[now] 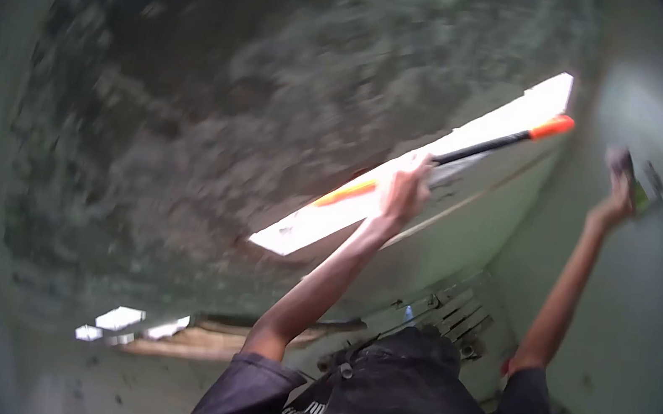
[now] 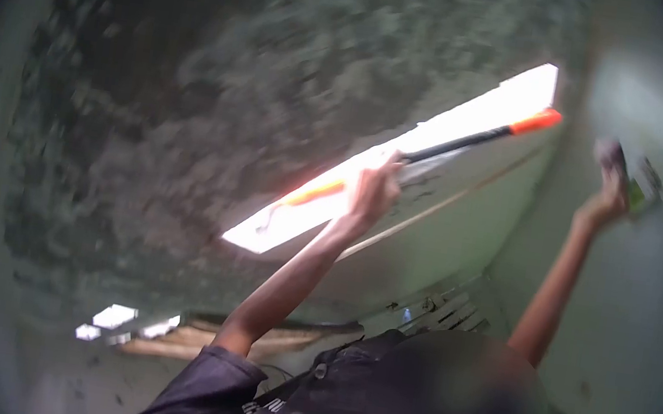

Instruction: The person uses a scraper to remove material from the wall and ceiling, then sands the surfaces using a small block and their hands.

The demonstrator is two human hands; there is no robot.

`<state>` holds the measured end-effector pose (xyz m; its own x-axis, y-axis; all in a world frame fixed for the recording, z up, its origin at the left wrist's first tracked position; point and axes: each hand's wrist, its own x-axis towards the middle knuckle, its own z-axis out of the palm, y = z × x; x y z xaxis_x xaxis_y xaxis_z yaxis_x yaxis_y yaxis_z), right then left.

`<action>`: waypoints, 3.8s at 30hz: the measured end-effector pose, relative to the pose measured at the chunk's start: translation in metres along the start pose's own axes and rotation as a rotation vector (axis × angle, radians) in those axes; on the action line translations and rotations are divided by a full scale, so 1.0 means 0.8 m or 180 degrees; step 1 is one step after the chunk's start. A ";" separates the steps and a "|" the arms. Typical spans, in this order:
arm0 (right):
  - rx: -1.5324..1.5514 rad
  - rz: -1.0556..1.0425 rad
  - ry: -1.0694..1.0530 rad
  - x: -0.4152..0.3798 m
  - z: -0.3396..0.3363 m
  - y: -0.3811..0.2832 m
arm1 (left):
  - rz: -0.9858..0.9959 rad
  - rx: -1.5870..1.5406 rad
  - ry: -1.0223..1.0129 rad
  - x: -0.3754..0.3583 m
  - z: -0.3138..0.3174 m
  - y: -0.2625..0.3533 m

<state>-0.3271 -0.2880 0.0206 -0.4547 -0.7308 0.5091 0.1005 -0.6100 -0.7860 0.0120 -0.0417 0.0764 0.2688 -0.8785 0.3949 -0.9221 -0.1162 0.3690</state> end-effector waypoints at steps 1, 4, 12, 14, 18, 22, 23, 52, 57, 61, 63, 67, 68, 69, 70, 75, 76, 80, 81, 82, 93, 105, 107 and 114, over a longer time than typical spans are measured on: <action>-0.0147 0.0314 0.0159 -0.015 -0.019 -0.003 | 0.0307 0.0249 0.0226 0.001 0.003 -0.001; 0.0214 0.1215 0.0621 -0.072 -0.084 0.006 | 0.0603 -0.0217 0.0071 0.003 -0.005 -0.011; -0.0206 0.2340 0.1095 -0.197 -0.230 0.012 | 0.0932 -0.0659 0.0036 -0.009 -0.003 -0.036; -0.0246 0.2317 0.1099 -0.213 -0.248 0.001 | 0.0761 -0.0824 -0.0007 -0.016 -0.017 -0.037; 0.0411 0.2535 0.0906 -0.240 -0.274 -0.017 | 0.0841 -0.1035 0.0249 -0.025 -0.021 -0.066; 0.0605 0.2753 0.0474 -0.258 -0.242 -0.052 | 0.0545 -0.1031 0.0082 -0.039 -0.035 -0.069; 0.0599 0.2754 0.0350 -0.261 -0.234 -0.053 | 0.0782 -0.0956 0.0293 -0.038 -0.036 -0.069; -0.0016 0.3629 0.1751 -0.479 -0.375 -0.089 | -0.0456 -0.1000 -0.0501 -0.031 -0.053 -0.057; 0.0078 0.2754 0.1244 -0.324 -0.296 -0.043 | -0.0212 -0.0650 -0.0516 -0.022 -0.047 -0.051; -0.1286 0.1667 0.0664 -0.175 -0.188 -0.027 | -0.0396 -0.0430 -0.0204 -0.028 -0.051 -0.031; -0.1921 0.1261 0.0323 -0.132 -0.133 -0.005 | -0.0324 -0.0230 -0.0203 -0.025 -0.053 -0.027; -0.2091 0.1171 -0.0153 -0.096 -0.009 0.074 | -0.0607 -0.0132 -0.0623 -0.026 -0.053 -0.035; -0.2090 0.1066 -0.0151 -0.084 0.022 0.094 | -0.0625 -0.0062 -0.0658 -0.026 -0.052 -0.035; -0.2055 0.0981 -0.0070 -0.065 0.055 0.092 | -0.0627 -0.0004 -0.0645 -0.025 -0.052 -0.031; -0.2018 0.0894 0.0011 -0.040 0.088 0.077 | -0.0426 0.0129 -0.0541 -0.023 -0.054 -0.023; -0.1197 -0.0313 0.0517 0.063 0.190 0.014 | -0.0348 -0.0215 -0.0544 -0.022 -0.041 -0.037; -0.1176 -0.0205 0.0405 0.066 0.199 0.012 | -0.0326 -0.0170 -0.0550 -0.021 -0.041 -0.036; -0.0788 -0.0565 0.1166 0.010 0.222 0.093 | -0.0451 0.0039 -0.0646 -0.016 -0.044 -0.019; -0.1032 -0.0253 0.1103 -0.011 0.209 0.094 | -0.0431 0.0112 -0.0630 -0.014 -0.044 -0.019; -0.1275 0.0062 0.1020 -0.034 0.188 0.096 | -0.0456 -0.0062 -0.0618 -0.013 -0.040 -0.023; -0.0911 0.0279 0.1159 -0.009 0.190 0.074 | -0.0295 0.0270 -0.0641 -0.002 -0.037 -0.009; -0.0660 0.0462 0.1180 -0.026 0.215 0.074 | -0.0410 0.0058 -0.0551 -0.007 -0.026 -0.024; -0.0763 0.1020 0.1478 -0.016 0.239 0.055 | -0.0281 0.0410 -0.0605 -0.008 -0.034 -0.027; -0.0327 0.0352 0.1019 -0.028 0.221 0.078 | -0.0435 0.0332 -0.0538 -0.004 -0.036 -0.011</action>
<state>-0.1543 -0.3638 0.0220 -0.7020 -0.6477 0.2960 0.0824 -0.4867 -0.8697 0.0274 -0.0246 0.0958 0.3508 -0.9154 0.1977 -0.9065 -0.2789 0.3169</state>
